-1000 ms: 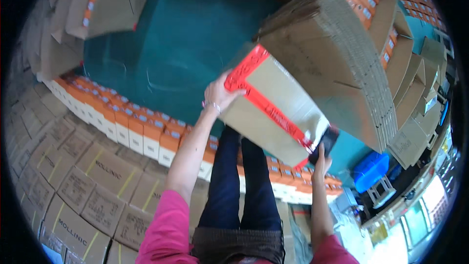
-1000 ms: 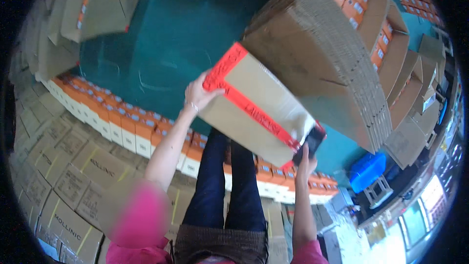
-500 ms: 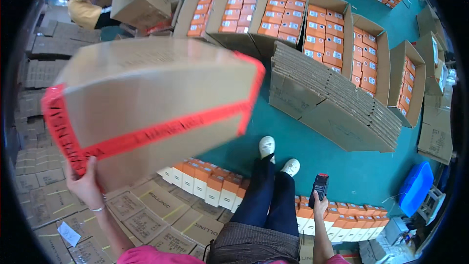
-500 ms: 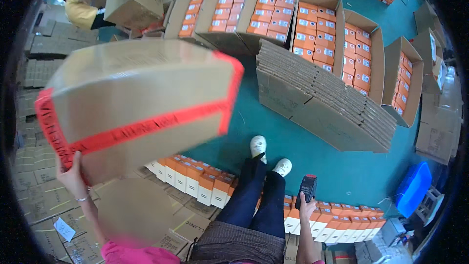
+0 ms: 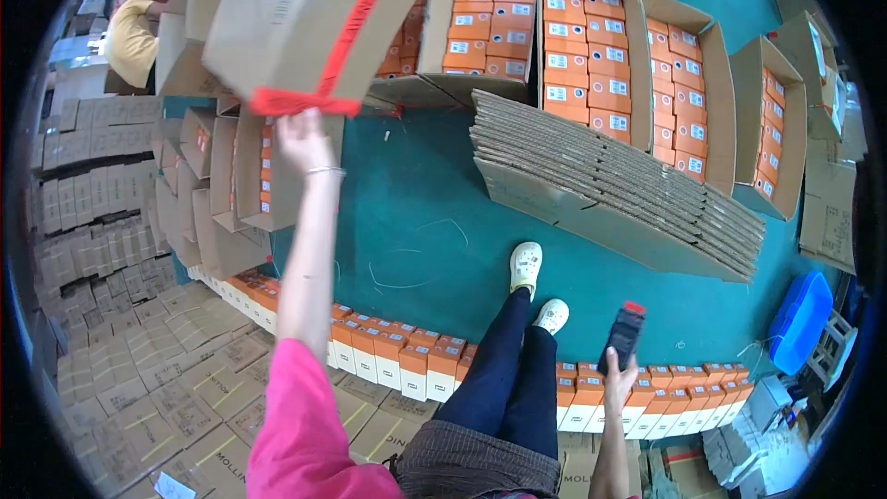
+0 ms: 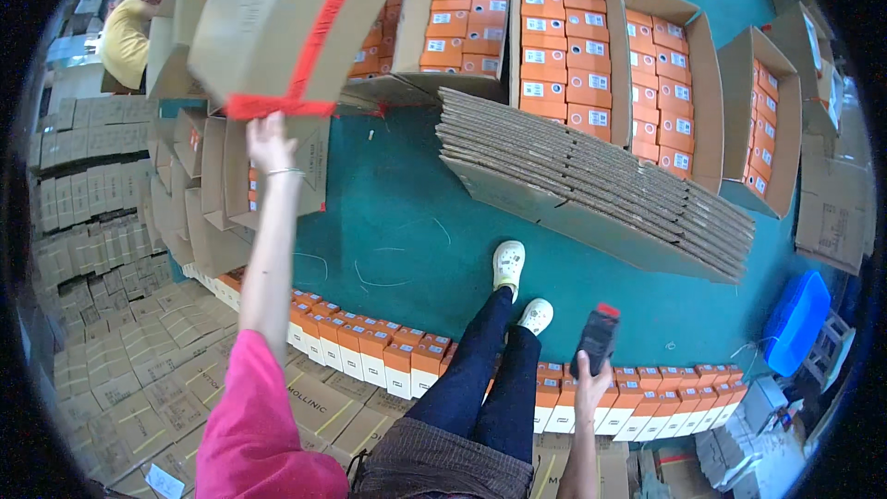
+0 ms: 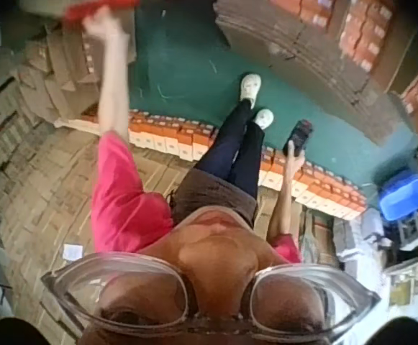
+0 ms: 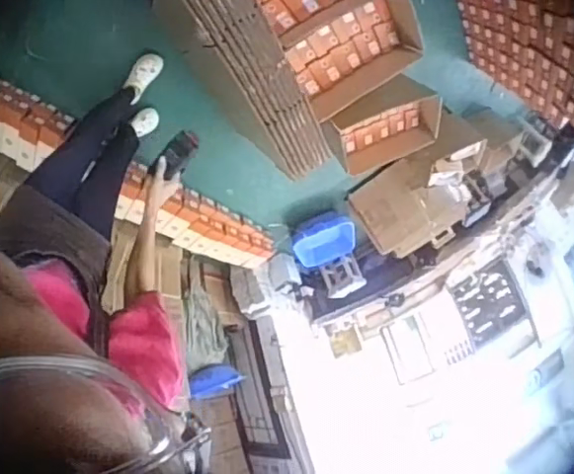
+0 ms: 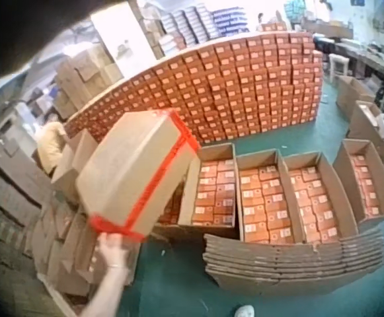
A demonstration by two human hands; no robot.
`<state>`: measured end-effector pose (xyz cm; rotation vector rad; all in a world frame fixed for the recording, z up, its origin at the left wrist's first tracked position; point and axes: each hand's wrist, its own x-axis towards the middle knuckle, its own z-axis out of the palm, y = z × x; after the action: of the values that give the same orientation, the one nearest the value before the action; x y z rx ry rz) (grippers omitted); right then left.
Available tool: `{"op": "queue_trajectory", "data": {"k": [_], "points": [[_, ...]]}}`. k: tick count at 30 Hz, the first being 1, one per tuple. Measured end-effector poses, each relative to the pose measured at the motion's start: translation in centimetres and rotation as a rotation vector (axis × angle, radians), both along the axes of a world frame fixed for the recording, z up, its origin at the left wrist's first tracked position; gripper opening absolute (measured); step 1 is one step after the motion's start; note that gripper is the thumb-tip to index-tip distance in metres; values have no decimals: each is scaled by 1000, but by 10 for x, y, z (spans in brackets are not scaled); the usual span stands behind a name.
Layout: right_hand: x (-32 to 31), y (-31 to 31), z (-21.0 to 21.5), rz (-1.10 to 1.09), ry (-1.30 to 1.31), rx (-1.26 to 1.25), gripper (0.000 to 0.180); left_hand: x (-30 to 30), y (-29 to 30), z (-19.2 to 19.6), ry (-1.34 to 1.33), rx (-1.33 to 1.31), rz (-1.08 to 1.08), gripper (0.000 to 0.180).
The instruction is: Assembling cardboard boxes and sealing them with adhesive tape using a tape dispenser.
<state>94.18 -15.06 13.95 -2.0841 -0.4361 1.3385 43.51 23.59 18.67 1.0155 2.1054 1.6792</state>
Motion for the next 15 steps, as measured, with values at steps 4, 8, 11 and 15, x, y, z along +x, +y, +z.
{"op": "queue_trajectory", "data": {"k": [4, 8, 11, 15], "points": [[43, 57, -17, 123, -402, 330, 41, 187, -29, -83, -30, -473, -273, 122], [71, 161, -43, 676, -1082, 519, 43, 290, -49, -152, -211, -562, -110, 130], [84, 193, -62, 904, -900, 388, 39, 333, -65, -163, -220, -363, -93, 109], [76, 192, -63, 1025, -933, 447, 41, 321, -85, -186, -126, -264, -115, 90]]}}
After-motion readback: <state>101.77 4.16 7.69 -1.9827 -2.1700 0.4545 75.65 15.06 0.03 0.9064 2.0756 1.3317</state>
